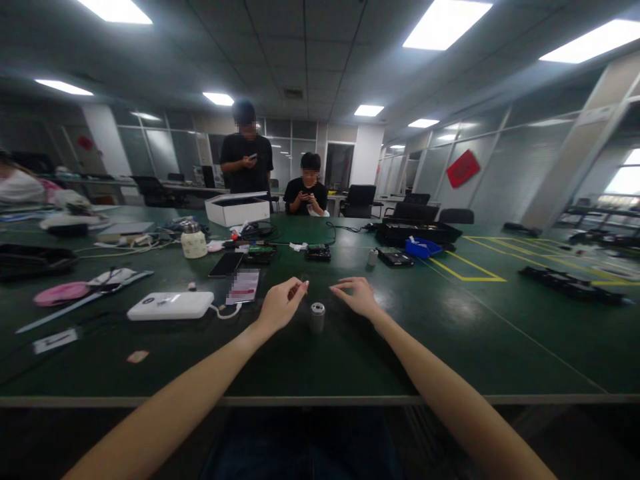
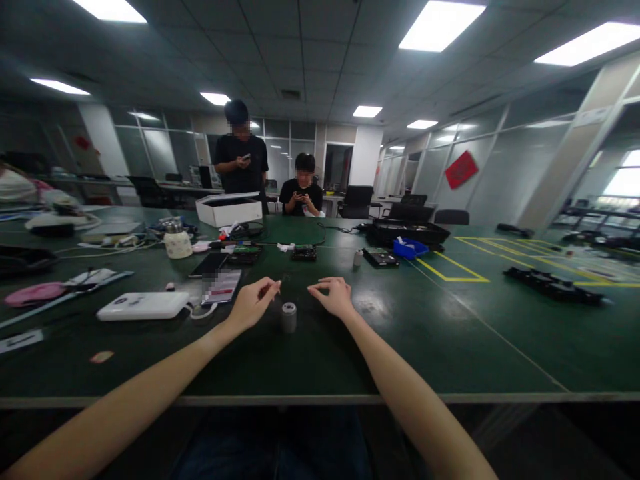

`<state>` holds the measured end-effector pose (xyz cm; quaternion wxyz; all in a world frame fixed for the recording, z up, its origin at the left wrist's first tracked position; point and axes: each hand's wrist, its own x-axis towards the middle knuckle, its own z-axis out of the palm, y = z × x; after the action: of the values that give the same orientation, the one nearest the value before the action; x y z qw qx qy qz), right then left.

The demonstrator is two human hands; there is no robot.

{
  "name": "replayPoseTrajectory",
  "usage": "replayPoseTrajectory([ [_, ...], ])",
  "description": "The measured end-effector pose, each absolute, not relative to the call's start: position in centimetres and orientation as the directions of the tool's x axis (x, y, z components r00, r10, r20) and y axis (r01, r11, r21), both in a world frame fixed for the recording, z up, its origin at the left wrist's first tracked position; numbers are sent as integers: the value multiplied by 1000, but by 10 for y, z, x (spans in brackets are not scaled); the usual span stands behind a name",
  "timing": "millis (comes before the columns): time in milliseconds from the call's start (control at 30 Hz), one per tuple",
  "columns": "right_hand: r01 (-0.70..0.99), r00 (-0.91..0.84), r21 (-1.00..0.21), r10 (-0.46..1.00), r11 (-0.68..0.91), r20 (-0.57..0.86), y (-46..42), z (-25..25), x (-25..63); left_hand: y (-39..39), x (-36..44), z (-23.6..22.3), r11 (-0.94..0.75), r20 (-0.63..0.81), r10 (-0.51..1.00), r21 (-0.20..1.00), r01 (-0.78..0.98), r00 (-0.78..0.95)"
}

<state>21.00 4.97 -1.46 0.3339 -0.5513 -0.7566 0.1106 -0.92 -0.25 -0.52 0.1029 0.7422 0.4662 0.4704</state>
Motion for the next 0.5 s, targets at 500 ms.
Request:
replayPoseTrajectory([
  [500, 422, -366, -590, 724, 689, 584, 19, 8, 191, 3, -19, -8, -459, 608, 793, 556, 693, 38],
])
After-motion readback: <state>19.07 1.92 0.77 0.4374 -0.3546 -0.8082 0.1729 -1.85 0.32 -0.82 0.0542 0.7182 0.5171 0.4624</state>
